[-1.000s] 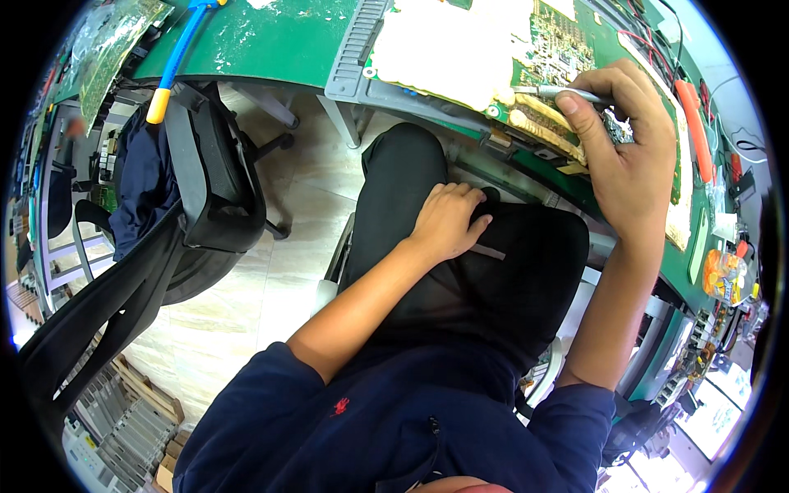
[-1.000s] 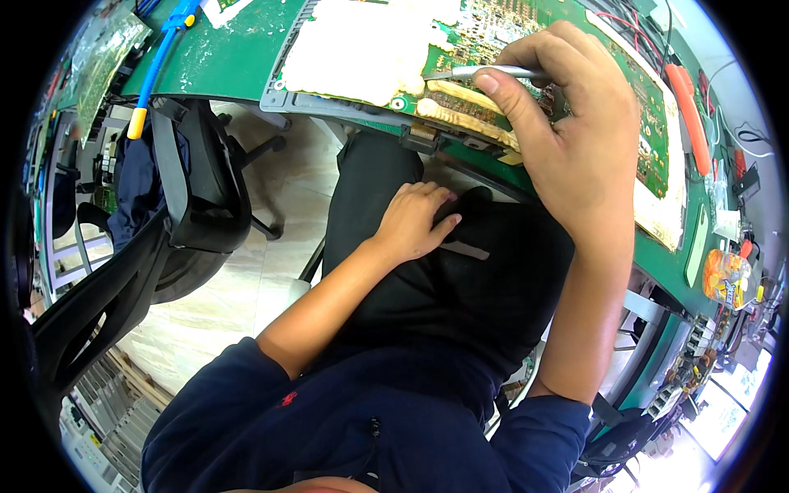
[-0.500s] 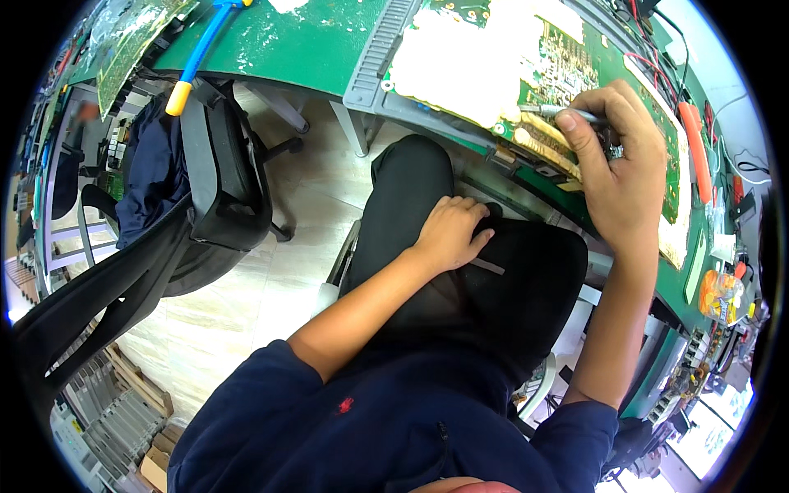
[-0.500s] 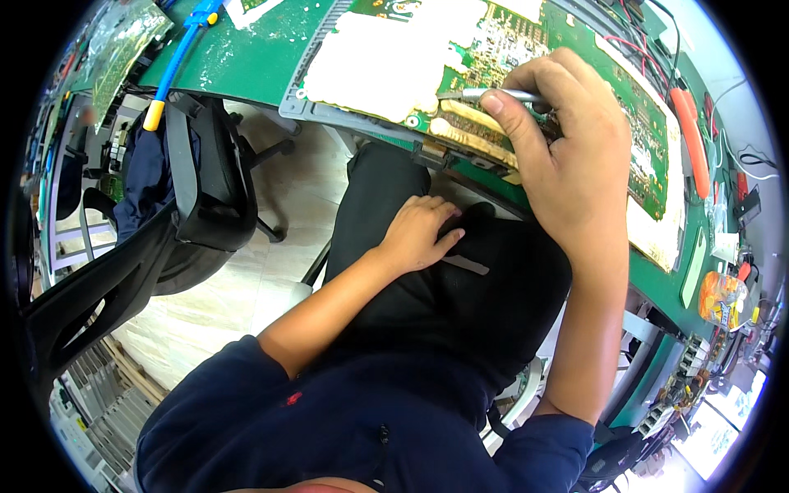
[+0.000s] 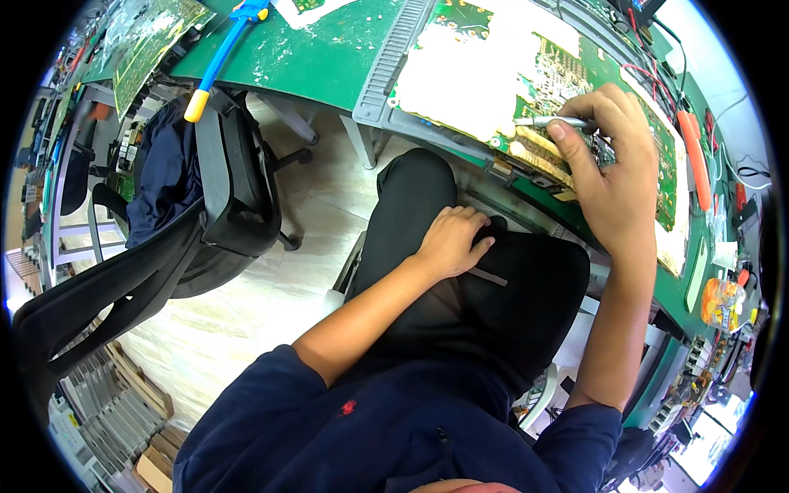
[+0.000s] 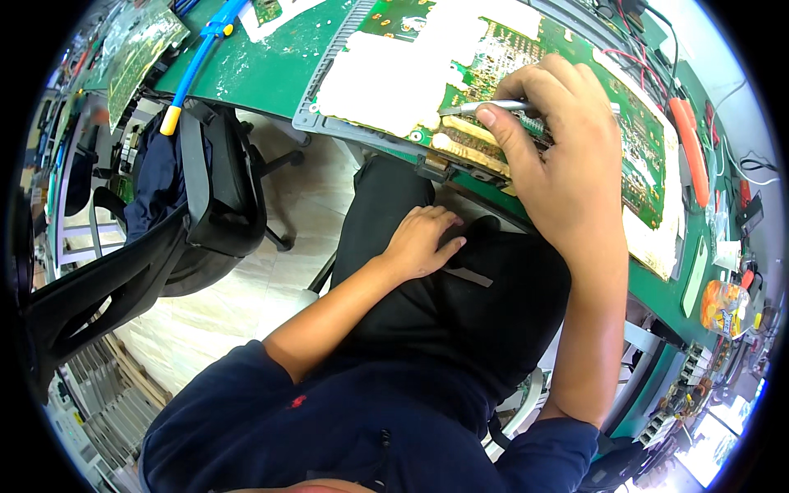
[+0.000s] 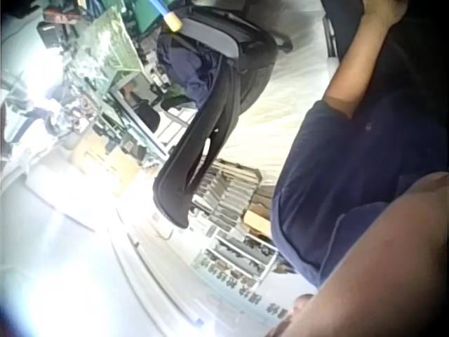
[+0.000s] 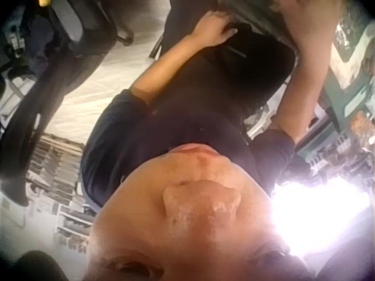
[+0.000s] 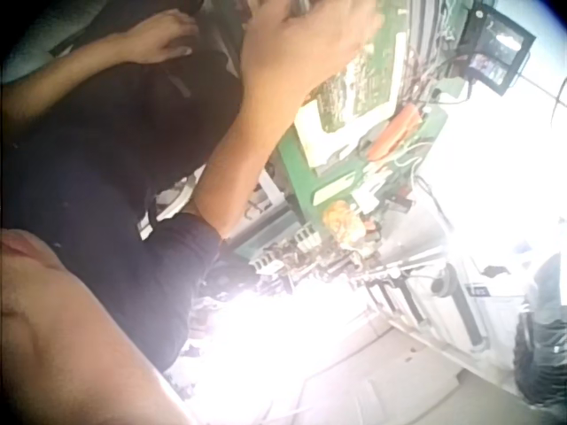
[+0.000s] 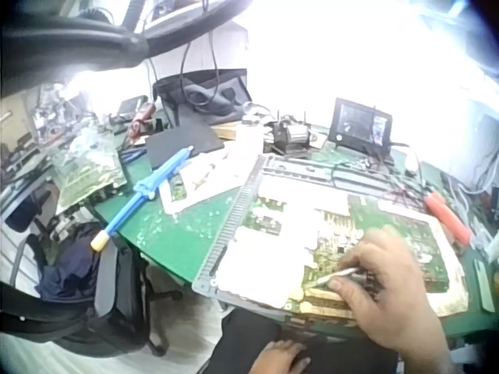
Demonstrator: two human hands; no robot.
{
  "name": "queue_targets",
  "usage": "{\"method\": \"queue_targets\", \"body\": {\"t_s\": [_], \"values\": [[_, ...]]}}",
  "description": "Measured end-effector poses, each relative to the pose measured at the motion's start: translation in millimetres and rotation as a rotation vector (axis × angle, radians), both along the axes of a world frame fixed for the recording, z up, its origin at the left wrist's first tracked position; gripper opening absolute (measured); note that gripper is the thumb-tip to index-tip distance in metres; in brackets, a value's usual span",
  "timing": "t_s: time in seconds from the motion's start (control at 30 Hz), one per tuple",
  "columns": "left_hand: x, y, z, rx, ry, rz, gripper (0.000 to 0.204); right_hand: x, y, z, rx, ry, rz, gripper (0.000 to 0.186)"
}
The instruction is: The person scrapes material from a large circuit board using a metal tool and removes debris by hand.
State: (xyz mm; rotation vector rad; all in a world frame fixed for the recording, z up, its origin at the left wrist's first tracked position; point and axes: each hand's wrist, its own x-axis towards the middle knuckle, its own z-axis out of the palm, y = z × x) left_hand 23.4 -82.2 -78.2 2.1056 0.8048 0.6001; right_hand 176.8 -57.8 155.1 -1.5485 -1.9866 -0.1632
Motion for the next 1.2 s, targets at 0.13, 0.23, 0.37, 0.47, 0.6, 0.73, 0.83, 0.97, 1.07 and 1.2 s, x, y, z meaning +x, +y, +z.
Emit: {"method": "queue_targets", "body": {"t_s": [0.13, 0.23, 0.37, 0.47, 0.6, 0.73, 0.83, 0.97, 1.07, 1.2], "values": [[0, 2, 2, -0.012, -0.001, 0.006, 0.026, -12, 1, 1, -0.059, 0.034, 0.023, 0.012], [-1, 3, 2, -0.021, -0.044, 0.017, 0.026, -13, 3, 1, -0.086, 0.069, 0.032, 0.011], [-1, 6, 8, -0.049, -0.029, 0.017, 0.026, -15, 9, 3, -0.054, 0.025, 0.033, 0.011], [-1, 0, 4, -0.044, -0.059, 0.059, 0.025, -17, 10, 3, -0.057, 0.010, 0.040, 0.012], [1, 6, 3, -0.032, -0.053, 0.031, 0.026, -14, 11, -3, -0.124, 0.095, 0.069, 0.012], [0, 1, 4, -0.047, -0.058, 0.028, 0.026, -12, 8, 0, -0.140, 0.027, 0.119, 0.019], [-1, 2, 1, -0.049, -0.061, 0.022, 0.026, -15, 6, 4, -0.189, 0.040, 0.080, 0.025], [-1, 1, 4, -0.060, -0.053, 0.018, 0.026, -14, 7, 0, -0.193, 0.055, 0.066, 0.030], [-1, 2, 4, -0.062, -0.040, 0.012, 0.026, -14, 8, 1, -0.206, 0.062, 0.064, 0.031], [-1, 1, 3, -0.047, -0.055, 0.018, 0.026, -15, 7, 2, -0.264, 0.116, 0.008, 0.032]]}}
